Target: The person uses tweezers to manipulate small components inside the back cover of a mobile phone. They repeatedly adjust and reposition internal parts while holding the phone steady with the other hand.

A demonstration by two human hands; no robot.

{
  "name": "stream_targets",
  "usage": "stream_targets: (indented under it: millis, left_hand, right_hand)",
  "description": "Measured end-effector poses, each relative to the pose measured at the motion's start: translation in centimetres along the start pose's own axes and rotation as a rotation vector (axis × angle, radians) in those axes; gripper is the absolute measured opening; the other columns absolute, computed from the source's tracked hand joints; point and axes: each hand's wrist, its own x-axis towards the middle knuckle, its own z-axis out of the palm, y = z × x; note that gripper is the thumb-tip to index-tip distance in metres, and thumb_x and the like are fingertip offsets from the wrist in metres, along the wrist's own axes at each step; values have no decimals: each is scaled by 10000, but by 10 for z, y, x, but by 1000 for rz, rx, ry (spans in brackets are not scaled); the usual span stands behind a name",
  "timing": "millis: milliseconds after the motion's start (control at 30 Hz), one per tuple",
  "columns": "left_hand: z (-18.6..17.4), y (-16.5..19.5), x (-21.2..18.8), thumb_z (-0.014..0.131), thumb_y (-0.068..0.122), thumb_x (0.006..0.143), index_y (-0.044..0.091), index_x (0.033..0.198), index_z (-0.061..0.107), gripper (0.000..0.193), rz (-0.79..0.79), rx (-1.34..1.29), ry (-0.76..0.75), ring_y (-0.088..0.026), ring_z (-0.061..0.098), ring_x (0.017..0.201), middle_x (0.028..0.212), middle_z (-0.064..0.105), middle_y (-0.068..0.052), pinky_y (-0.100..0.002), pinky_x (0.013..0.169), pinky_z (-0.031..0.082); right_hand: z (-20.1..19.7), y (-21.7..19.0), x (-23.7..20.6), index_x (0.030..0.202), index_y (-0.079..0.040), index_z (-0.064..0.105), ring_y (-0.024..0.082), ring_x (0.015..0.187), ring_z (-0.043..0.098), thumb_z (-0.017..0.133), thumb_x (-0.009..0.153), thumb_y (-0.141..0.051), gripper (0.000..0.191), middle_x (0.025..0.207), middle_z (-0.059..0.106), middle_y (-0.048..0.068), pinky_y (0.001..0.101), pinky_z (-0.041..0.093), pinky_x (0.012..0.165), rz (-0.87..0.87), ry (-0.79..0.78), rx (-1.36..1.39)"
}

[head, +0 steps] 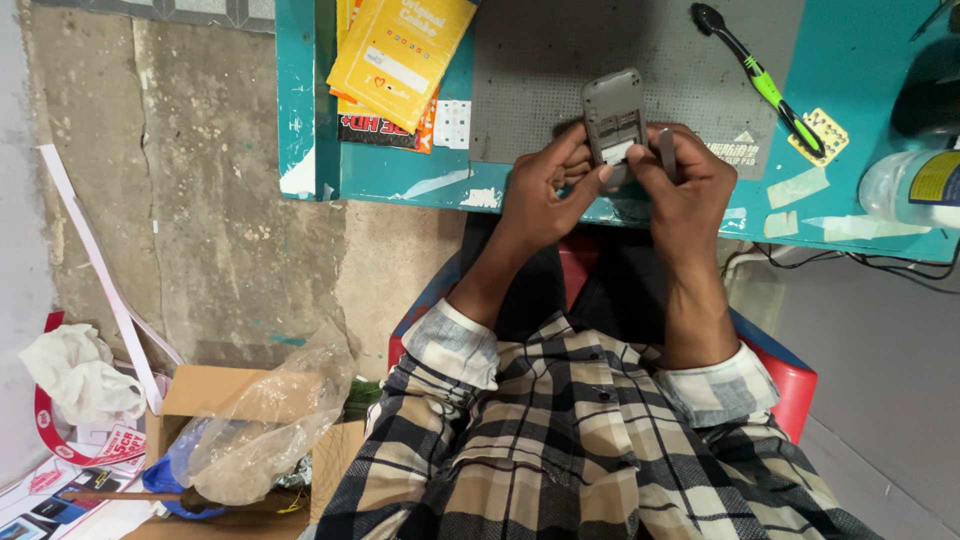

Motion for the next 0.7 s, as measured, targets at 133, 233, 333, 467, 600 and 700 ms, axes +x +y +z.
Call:
stream_targets:
  millis: [133, 233, 333, 467, 600, 700]
  left_hand:
    - [0, -2, 1, 661, 4, 1026, -41, 1558, 358, 613, 4, -65, -24, -281, 737, 1181, 1298, 694, -255, -372, 978, 676]
    - [-1, -3, 0, 681, 0, 1020, -44, 1560, 373, 624, -1, -19, -14, -283, 766, 1126, 1266, 723, -260, -370, 971, 667]
    - [-3, -1, -1, 682, 11, 1034, -41, 1558, 400, 598, 6, 17, -5, -273, 777, 1130, 1257, 737, -250, -365, 966, 680]
    - [-3, 4, 1, 642, 60, 1072, -49, 1579, 365, 588, -40, -149, -6, -284, 751, 1161, 1288, 713, -262, -380, 955, 682]
    - [-6, 11, 6, 604, 120, 1088, -63, 1591, 337, 599, -96, -270, -2, -293, 762, 1084, 1252, 718, -269, -388, 908, 679]
    - [-7, 15, 6, 588, 130, 1087, -71, 1590, 321, 604, -108, -296, -1, -301, 771, 1056, 1241, 717, -269, -391, 890, 680]
  right_hand:
    - [3, -3, -1, 1147, 62, 742, 50, 917, 604, 713, 1035, 20, 123, 1018, 696, 9, 179, 486, 834, 51, 12, 34]
    - [6, -6, -4, 1151, 56, 741, 54, 878, 612, 717, 1018, 13, 141, 996, 695, 17, 183, 498, 789, 71, 37, 28]
    - [11, -7, -6, 1137, 56, 723, 65, 956, 655, 717, 1039, 3, 112, 1085, 736, 30, 191, 537, 856, -27, 42, 19]
    - [10, -7, -5, 1185, 38, 737, 56, 870, 648, 731, 1028, -29, 171, 985, 744, 21, 191, 535, 804, 101, 53, 40]
    - [-4, -8, -4, 1253, 36, 748, 53, 787, 574, 730, 1063, -86, 226, 954, 700, 36, 200, 454, 697, 142, 36, -44]
    - [-12, -7, -4, 1219, 43, 731, 62, 665, 493, 655, 1090, -170, 261, 1050, 739, 85, 200, 390, 590, 169, 98, 79]
